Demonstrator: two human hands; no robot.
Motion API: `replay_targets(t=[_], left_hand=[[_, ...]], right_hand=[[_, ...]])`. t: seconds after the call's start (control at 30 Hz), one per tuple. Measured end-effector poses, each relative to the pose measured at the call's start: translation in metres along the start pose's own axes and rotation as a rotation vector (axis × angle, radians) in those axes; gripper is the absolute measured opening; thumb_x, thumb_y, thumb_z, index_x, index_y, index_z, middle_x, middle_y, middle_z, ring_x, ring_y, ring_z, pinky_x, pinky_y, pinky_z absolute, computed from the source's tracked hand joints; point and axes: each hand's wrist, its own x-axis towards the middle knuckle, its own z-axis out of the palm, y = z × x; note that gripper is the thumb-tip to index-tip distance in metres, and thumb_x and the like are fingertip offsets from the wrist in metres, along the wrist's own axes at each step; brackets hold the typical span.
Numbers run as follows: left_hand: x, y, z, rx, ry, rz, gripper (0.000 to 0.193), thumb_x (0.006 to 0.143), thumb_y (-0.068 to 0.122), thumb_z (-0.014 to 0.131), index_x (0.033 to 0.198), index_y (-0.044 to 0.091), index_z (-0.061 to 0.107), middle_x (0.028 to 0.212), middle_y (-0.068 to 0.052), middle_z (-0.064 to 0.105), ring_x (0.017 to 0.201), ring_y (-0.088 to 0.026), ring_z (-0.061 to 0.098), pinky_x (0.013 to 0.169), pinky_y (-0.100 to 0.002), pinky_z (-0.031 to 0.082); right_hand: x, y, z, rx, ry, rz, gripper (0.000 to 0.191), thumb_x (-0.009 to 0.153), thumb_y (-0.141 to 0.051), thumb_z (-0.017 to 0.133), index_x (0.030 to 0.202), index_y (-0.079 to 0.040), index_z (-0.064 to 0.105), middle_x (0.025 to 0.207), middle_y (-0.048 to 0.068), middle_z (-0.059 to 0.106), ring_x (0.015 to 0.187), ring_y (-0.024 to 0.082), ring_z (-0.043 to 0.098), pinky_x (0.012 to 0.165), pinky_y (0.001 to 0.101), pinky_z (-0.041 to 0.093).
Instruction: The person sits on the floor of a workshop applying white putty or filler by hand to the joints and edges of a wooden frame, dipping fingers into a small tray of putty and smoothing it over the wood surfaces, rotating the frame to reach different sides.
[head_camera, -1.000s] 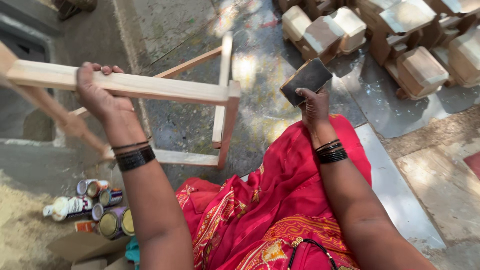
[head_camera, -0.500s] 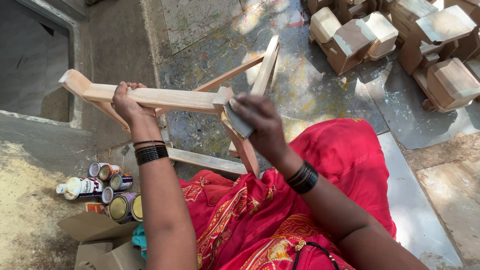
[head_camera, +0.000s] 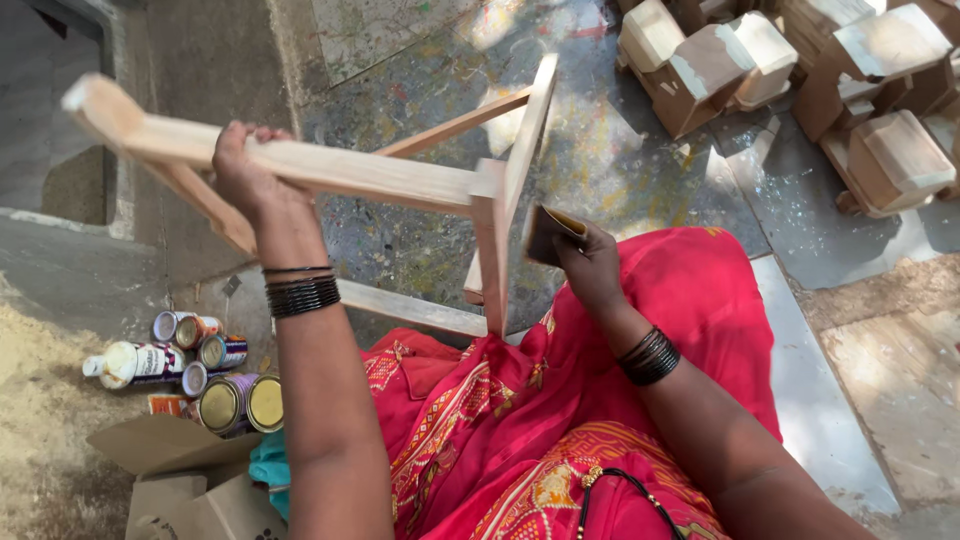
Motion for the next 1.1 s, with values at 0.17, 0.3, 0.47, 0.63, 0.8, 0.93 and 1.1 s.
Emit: replay_targets(t=[0.17, 0.3, 0.47, 0.63, 0.8, 0.93, 1.1], left_hand=[[-0.022, -0.017, 0.057, -0.061, -0.329, 0.073, 0.021, 0.092, -0.003, 0.066, 0.1, -0.006, 0.046, 0.079, -0.011, 0.052, 0.062, -0.02, 0.057, 0.055, -0.04, 0.055], [-0.062, -0.063, 0.075, 0.052, -0.579, 0.291, 0.03, 0.095, -0.005, 0.062, 0.113, 0.007, 0.042, 0.076, -0.008, 0.058, 0.057, -0.021, 0.063, 0.054, -0.038, 0.056], [-0.106, -0.118, 0.05, 0.169, -0.702, 0.326, 0.046, 0.101, 0.006, 0.069, 0.138, 0.009, 0.042, 0.089, -0.005, 0.063, 0.071, -0.014, 0.064, 0.064, -0.033, 0.06], [-0.16, -0.15, 0.024, 0.483, -0.625, 0.313, 0.054, 0.096, 0.023, 0.074, 0.138, 0.008, 0.043, 0.1, -0.007, 0.069, 0.078, -0.014, 0.075, 0.066, -0.03, 0.061], [-0.208, -0.156, 0.0, 0.622, -0.74, 0.382, 0.057, 0.102, 0.03, 0.069, 0.147, 0.011, 0.04, 0.104, -0.014, 0.073, 0.091, -0.024, 0.078, 0.083, -0.039, 0.066], [-0.234, -0.16, -0.017, 0.669, -0.788, 0.361, 0.061, 0.102, 0.034, 0.065, 0.151, 0.013, 0.036, 0.12, -0.017, 0.071, 0.102, -0.032, 0.075, 0.088, -0.042, 0.064], [-0.257, -0.162, -0.037, 0.744, -0.856, 0.442, 0.062, 0.101, 0.029, 0.067, 0.154, 0.018, 0.037, 0.137, -0.016, 0.066, 0.111, -0.036, 0.069, 0.086, -0.042, 0.06]], right_hand=[[0.015, 0.03, -0.034, 0.268, 0.148, 0.176, 0.038, 0.088, 0.011, 0.055, 0.122, 0.0, 0.066, 0.112, 0.006, 0.072, 0.097, 0.016, 0.069, 0.087, 0.033, 0.06], [0.033, 0.031, -0.053, 0.198, 0.206, 0.031, 0.039, 0.089, 0.012, 0.058, 0.125, -0.001, 0.065, 0.115, 0.004, 0.071, 0.102, 0.015, 0.068, 0.091, 0.0301, 0.056], [0.039, 0.021, -0.054, 0.305, 0.178, 0.07, 0.033, 0.092, 0.013, 0.06, 0.122, 0.001, 0.065, 0.113, 0.008, 0.071, 0.101, 0.019, 0.069, 0.091, 0.0316, 0.057], [0.041, 0.008, -0.044, 0.284, 0.209, 0.1, 0.048, 0.082, 0.018, 0.055, 0.125, -0.001, 0.064, 0.116, 0.007, 0.07, 0.104, 0.021, 0.07, 0.094, 0.0362, 0.062], [0.038, -0.006, -0.04, 0.377, 0.197, 0.067, 0.047, 0.085, 0.019, 0.051, 0.127, 0.002, 0.062, 0.12, 0.013, 0.07, 0.11, 0.028, 0.072, 0.099, 0.0443, 0.064], [0.031, -0.016, -0.041, 0.378, 0.187, 0.044, 0.046, 0.087, 0.018, 0.048, 0.129, 0.005, 0.062, 0.123, 0.016, 0.069, 0.111, 0.032, 0.072, 0.1, 0.0466, 0.065], [0.036, -0.043, -0.059, 0.409, 0.288, -0.061, 0.059, 0.08, 0.021, 0.051, 0.135, 0.002, 0.058, 0.127, 0.016, 0.067, 0.114, 0.032, 0.071, 0.1, 0.0462, 0.065]])
